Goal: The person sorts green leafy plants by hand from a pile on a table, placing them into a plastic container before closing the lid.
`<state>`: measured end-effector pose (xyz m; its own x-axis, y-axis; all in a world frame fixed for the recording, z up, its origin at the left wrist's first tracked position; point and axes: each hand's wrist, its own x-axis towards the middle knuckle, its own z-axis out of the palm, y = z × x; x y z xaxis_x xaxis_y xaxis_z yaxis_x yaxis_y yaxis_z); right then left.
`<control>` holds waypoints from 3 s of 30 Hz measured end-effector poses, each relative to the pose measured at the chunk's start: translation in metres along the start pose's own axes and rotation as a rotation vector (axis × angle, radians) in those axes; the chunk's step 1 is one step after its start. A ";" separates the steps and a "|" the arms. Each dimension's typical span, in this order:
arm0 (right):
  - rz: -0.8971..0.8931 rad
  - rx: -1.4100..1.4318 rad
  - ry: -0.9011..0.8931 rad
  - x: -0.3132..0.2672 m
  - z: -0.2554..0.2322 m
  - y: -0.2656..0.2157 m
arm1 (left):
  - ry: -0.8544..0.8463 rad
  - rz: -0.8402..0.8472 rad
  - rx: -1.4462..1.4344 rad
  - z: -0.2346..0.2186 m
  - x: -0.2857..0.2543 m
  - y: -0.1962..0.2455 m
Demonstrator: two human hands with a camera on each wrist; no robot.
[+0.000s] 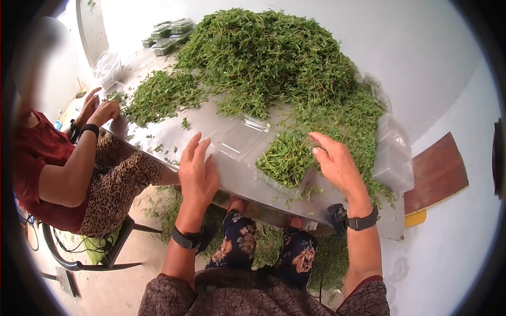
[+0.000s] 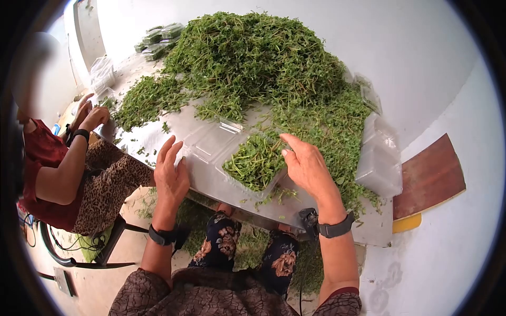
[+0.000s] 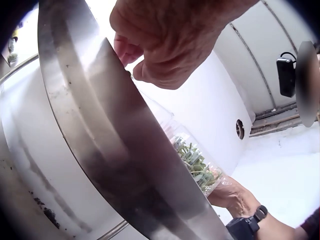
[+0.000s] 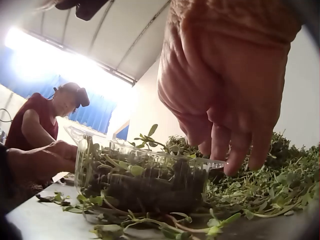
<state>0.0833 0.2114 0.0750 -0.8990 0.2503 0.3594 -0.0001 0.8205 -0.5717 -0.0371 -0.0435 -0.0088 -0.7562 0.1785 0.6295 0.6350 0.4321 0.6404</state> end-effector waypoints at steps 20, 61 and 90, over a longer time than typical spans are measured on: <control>-0.336 -0.421 0.014 0.026 0.008 0.014 | -0.480 0.555 -0.034 0.027 0.006 0.092; -0.333 -0.541 -0.001 0.016 0.014 0.006 | -0.279 0.520 -0.196 0.038 0.014 0.091; -0.410 -0.278 0.262 -0.057 0.051 -0.050 | -0.147 -0.633 -1.146 -0.005 -0.005 0.005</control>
<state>0.1126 0.1300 0.0456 -0.7105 -0.0279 0.7031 -0.1797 0.9733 -0.1430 -0.0294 -0.0468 -0.0064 -0.9341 0.3484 0.0778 -0.1152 -0.5006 0.8580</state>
